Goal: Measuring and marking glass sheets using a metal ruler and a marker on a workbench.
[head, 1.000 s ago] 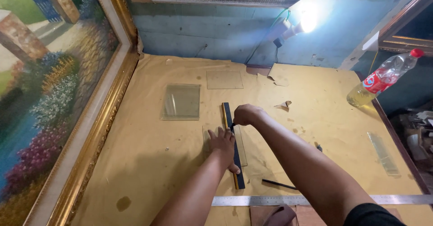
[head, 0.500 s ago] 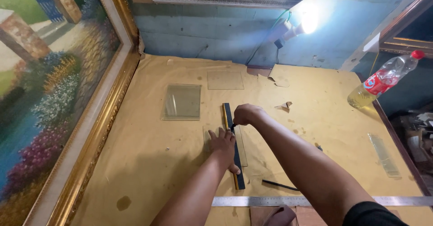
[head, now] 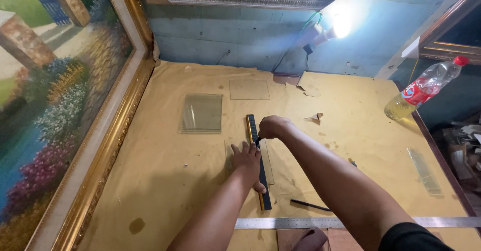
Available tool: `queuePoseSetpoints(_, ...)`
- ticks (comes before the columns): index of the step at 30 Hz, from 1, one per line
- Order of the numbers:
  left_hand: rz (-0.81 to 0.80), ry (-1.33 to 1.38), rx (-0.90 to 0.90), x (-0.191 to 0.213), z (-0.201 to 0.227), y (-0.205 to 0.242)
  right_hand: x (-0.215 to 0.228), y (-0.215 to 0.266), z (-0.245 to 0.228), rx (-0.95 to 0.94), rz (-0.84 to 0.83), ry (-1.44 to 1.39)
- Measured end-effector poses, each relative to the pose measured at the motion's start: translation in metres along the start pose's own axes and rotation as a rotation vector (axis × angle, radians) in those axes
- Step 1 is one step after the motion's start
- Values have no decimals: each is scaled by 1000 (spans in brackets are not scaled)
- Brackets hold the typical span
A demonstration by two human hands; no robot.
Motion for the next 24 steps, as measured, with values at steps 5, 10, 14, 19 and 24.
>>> queuePoseSetpoints(5,14,45,29,20,-7,34,14,21,-17,27,-19,55)
queuePoseSetpoints(10,5,51,27,21,-8,35,12,16,-15,40,-10,59)
queuePoseSetpoints(14,7,55,12,24,-10,36,8,11,-12,20,-13,31)
queuePoseSetpoints(19,38,29,31,31,-12,51,13,20,-16,19,-10,57)
queuePoseSetpoints(24,37,112,42,35,-12,53,11,16,-12,19,-5,59)
Point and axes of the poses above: each hand's wrist, its own y-axis away from the middle knuckle, its own x-axis out of the back of the hand, z = x × y, the point moved 10 cm from there along -y, towards the middle knuckle, and after that the axes turned 12 degrees about x, right-handed, at the moved point
